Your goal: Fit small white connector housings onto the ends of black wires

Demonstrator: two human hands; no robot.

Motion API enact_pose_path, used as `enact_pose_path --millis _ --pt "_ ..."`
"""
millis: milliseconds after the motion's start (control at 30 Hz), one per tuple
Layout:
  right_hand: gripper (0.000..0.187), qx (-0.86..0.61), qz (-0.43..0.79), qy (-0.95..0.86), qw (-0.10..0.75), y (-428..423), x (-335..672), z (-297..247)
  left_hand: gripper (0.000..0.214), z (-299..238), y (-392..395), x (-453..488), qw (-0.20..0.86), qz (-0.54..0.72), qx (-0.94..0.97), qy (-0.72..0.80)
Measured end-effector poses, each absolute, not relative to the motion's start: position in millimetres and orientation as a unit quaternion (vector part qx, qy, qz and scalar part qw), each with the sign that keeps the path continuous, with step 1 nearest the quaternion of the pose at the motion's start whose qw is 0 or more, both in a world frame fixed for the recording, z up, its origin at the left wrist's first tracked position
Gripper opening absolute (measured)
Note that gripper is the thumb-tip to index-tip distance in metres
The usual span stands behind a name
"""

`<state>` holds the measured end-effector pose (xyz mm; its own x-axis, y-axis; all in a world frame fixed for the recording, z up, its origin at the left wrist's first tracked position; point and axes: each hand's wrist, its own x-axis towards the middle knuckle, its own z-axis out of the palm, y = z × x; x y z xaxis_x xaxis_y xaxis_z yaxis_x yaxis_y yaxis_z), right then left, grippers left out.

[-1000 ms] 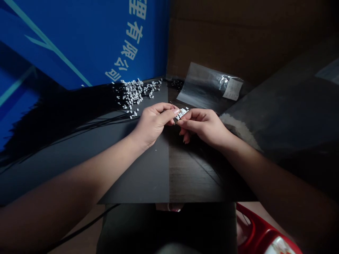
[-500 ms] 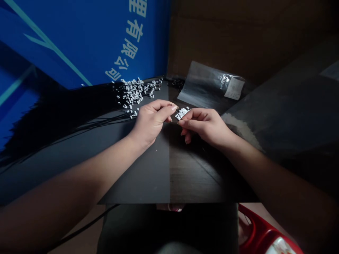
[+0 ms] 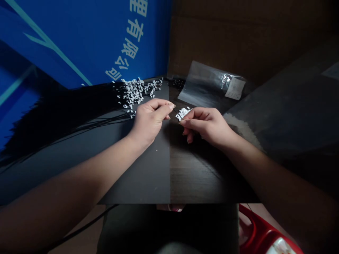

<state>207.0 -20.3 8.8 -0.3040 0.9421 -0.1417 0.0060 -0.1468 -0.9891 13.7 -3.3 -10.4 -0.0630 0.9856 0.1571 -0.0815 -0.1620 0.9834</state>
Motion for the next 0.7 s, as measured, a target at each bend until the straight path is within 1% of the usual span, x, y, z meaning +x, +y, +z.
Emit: enact_pose_path --millis 200,333,433,700 --pt "0.035 -0.457 0.602 -0.522 0.395 -19.8 206.7 8.9 0.007 -10.3 -0.2 12.7 0.481 0.565 0.5 0.447" --pt "0.033 -0.456 0.606 -0.516 0.399 -18.5 207.4 7.3 0.015 -12.2 2.4 11.8 0.521 0.538 0.501 0.434" --pt "0.035 -0.446 0.615 -0.512 0.402 -17.7 207.8 6.7 0.019 -13.8 1.6 12.7 0.546 0.527 0.496 0.421" --pt "0.034 -0.442 0.613 -0.525 0.392 -19.4 207.5 8.9 0.013 -11.5 -2.7 15.1 0.546 0.539 0.49 0.414"
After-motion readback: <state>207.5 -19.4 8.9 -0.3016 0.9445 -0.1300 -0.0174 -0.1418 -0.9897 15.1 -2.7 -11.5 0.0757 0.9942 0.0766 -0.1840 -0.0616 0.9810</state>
